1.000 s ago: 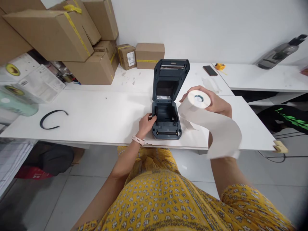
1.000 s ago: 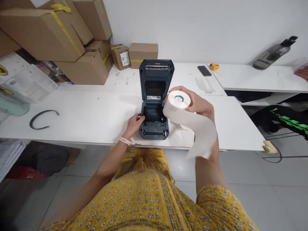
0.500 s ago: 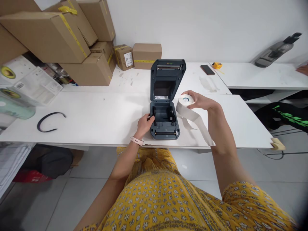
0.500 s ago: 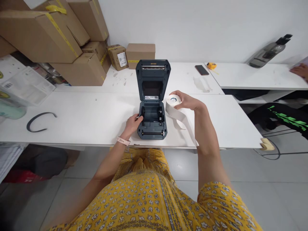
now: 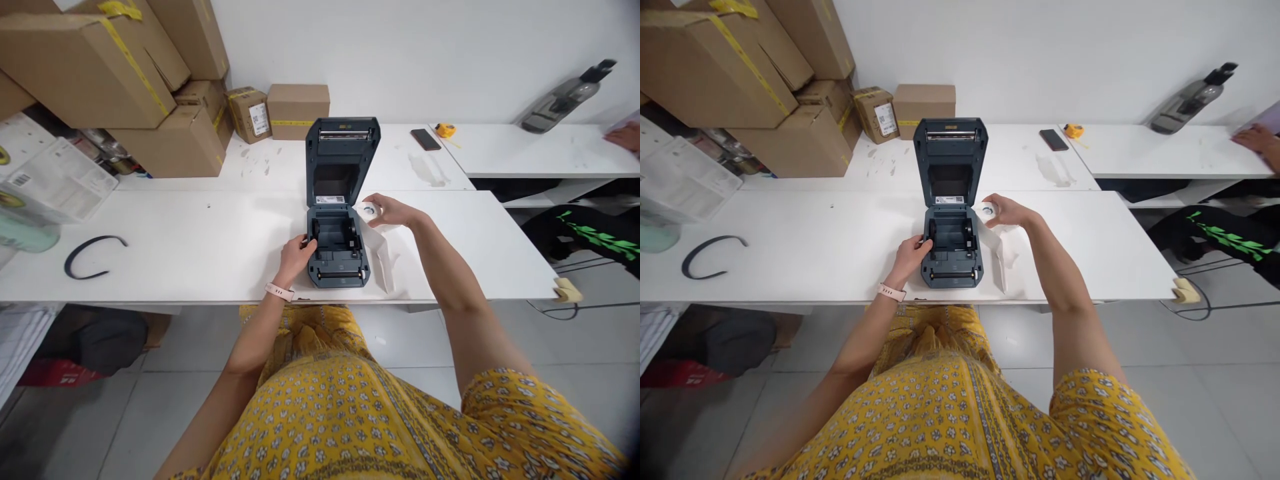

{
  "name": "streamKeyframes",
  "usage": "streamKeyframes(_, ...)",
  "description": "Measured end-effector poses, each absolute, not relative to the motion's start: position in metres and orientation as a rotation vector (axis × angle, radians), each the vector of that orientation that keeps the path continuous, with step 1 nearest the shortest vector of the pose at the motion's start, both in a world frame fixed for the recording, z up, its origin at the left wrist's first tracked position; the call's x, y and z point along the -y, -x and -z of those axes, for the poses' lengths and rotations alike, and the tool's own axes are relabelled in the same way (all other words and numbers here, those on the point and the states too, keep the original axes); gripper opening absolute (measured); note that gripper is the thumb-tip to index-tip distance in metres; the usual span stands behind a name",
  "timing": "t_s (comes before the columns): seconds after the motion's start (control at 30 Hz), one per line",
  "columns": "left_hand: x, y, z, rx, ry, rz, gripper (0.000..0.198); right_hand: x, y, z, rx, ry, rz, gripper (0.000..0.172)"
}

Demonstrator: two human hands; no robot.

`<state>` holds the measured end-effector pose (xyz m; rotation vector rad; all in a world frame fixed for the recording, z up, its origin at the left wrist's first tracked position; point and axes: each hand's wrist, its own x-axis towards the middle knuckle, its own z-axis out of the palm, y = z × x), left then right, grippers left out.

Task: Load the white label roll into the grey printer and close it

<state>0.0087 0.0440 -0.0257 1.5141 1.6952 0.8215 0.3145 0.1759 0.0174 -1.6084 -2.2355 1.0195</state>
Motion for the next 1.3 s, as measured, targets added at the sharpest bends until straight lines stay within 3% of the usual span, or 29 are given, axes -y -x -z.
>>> streamKeyframes(0.1,-0.044,-0.008,0.027,-1.692,-1.521,-0.839,0.035,-0.167,-0.331,-0.021,2.108,1.479,-1.109,0.081)
streamKeyframes(0.27,-0.045,-0.008,0.03,-1.68,-1.505,-0.857,0.039,-0.144,-0.383,-0.014,1.659,1.364,-1.098,0.049)
streamKeyframes(0.33,-0.045,-0.007,0.032,-1.671,-1.496,-0.866,0.04,-0.131,-0.401,-0.002,1.661,1.426,-1.145,0.045)
streamKeyframes(0.43,-0.046,-0.007,0.035,-1.665,-1.467,-0.884,0.042,-0.112,-0.413,0.02,1.822,1.456,-1.236,0.046)
streamKeyframes(0.6,-0.047,-0.007,0.038,-1.638,-1.439,-0.908,0.045,-0.094,-0.402,0.043,2.005,1.523,-1.093,0.052)
streamKeyframes(0.93,-0.047,-0.006,0.041,-1.626,-1.433,-0.918,0.044,-0.095,-0.381,0.07,1.789,1.605,-0.766,0.047)
streamKeyframes(1.1,-0.048,-0.006,0.042,-1.644,-1.444,-0.912,0.042,-0.088,-0.373,0.079,1.477,1.725,-0.623,0.058)
streamKeyframes(1.23,-0.047,-0.007,0.041,-1.641,-1.438,-0.92,0.043,-0.083,-0.382,0.067,1.158,1.744,-0.568,0.087)
streamKeyframes(1.3,-0.047,-0.007,0.041,-1.63,-1.444,-0.925,0.043,-0.073,-0.39,0.052,1.035,1.681,-0.596,0.093)
